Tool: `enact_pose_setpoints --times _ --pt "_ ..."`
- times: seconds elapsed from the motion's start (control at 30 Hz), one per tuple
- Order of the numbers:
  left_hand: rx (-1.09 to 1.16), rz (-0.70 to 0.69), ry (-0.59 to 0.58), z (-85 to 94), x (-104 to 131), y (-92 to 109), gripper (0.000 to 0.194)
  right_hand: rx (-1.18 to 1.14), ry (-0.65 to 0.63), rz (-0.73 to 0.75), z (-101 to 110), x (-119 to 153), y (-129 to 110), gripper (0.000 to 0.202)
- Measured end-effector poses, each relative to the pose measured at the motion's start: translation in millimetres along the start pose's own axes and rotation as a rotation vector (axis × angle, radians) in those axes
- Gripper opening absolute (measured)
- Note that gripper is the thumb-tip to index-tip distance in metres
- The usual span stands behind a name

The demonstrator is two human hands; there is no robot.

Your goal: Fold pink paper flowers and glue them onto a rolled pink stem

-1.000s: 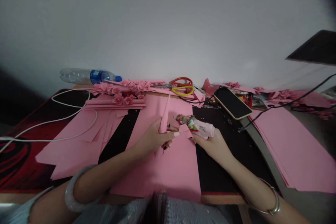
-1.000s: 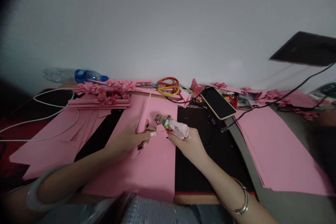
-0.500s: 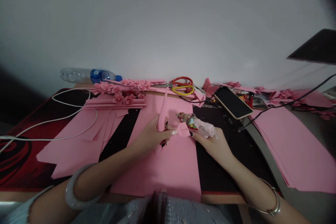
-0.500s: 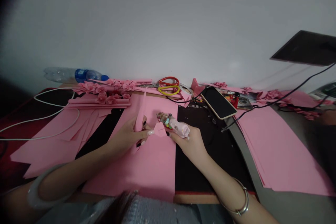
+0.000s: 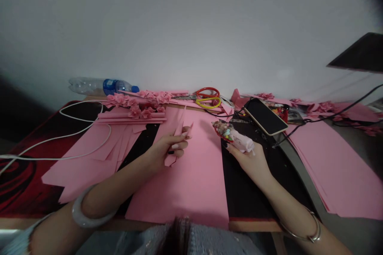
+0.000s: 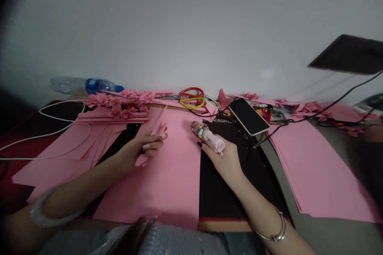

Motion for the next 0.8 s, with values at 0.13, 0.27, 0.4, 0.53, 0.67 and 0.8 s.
enact_pose_setpoints --times 0.13,0.27,0.4,0.53,0.67,0.8 --pt "0.142 0.003 -0.064 -1.4 0 4 0.021 -0.015 0.006 0.022 -2 1 5 0.02" --pt "0.121 0.002 -0.071 0.2 -1 3 0.02 -0.01 0.007 0.023 -3 2 9 0.019" --pt "-0.042 -0.049 0.008 3.8 -3 2 0.018 -0.034 -0.008 0.022 -4 2 11 0.02" --pt "-0.313 -0.024 0.0 0.9 0 -8 0.009 -0.015 0.01 0.009 0 2 10 0.019" --pt "-0.699 -0.032 -0.105 -8.8 6 -17 0.008 0.003 0.002 -0.001 3 2 7 0.019" --pt "-1.193 -0.255 -0.02 -11.1 11 6 0.009 0.003 0.006 0.009 4 1 6 0.018"
Point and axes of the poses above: each hand's wrist, its own x-axis away from the middle knuckle, its own z-axis out of the back of the hand, y = z × x, the point moved 5 cm from there along -x, towards the middle knuckle, and after that the axes turned 3 degrees about x, right-handed, at the moved point
